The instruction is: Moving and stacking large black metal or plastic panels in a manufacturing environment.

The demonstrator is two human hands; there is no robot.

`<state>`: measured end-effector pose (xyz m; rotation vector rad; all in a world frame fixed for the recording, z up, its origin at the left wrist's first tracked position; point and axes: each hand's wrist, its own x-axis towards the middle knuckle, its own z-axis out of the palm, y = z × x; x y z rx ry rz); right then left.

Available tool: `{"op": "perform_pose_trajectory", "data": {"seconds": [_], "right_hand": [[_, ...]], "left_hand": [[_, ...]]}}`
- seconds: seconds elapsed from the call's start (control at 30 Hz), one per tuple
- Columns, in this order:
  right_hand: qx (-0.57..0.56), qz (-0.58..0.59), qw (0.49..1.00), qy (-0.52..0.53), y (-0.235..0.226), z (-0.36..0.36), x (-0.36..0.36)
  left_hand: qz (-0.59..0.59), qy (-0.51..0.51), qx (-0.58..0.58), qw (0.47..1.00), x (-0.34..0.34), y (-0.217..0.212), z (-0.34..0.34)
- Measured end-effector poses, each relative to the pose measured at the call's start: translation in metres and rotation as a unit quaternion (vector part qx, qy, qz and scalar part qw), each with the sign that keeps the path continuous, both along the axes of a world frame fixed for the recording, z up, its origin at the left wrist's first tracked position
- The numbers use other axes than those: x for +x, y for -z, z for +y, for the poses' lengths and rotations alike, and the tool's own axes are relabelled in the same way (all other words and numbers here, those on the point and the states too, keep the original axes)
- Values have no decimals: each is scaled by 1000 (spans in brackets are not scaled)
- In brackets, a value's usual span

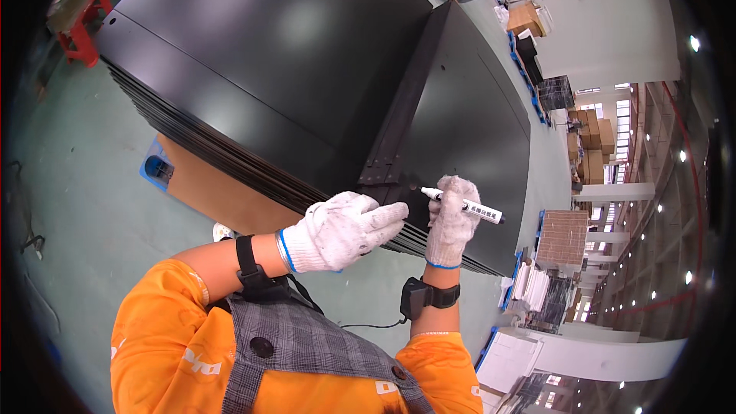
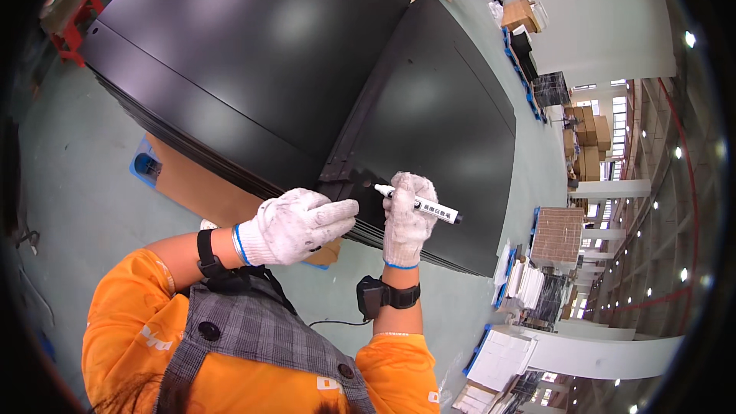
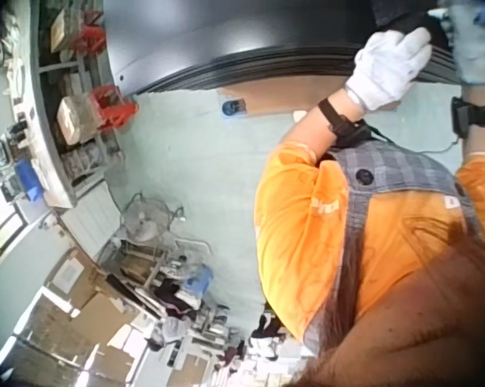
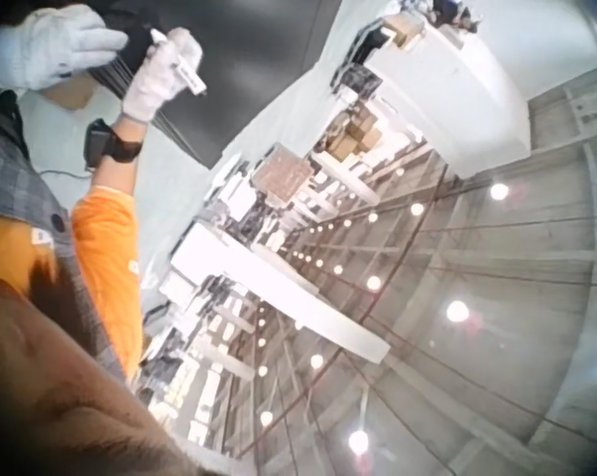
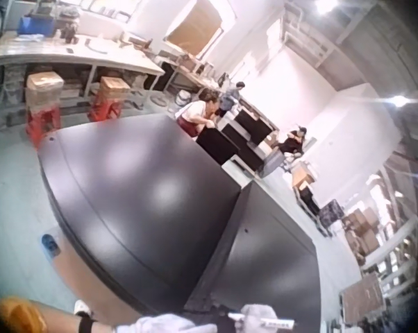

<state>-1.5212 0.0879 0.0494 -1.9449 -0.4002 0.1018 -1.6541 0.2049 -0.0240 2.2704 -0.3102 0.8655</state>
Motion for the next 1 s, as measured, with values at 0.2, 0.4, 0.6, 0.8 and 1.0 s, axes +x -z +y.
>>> {"op": "perform_pose_trajectory", "data": {"seconds": [0.2, 0.4, 0.6, 0.8, 1.0], "right_hand": [[19, 33, 999, 17, -1, -1, 1], [16, 28, 999, 16, -4, 2, -2], [-11, 34, 999, 24, -6, 3, -3], [-35, -5, 999, 17, -3, 2, -2], [-10, 34, 999, 23, -4, 1, -1]], "left_hand": [[-18, 3, -6, 1000, 3, 3, 0], [-16, 13, 1, 1000, 3, 4, 1], [-27, 2, -13, 1000, 3, 5, 0], [-36, -1, -11, 999, 3, 6, -1], [-49, -7, -16, 999, 4, 6, -2]]}}
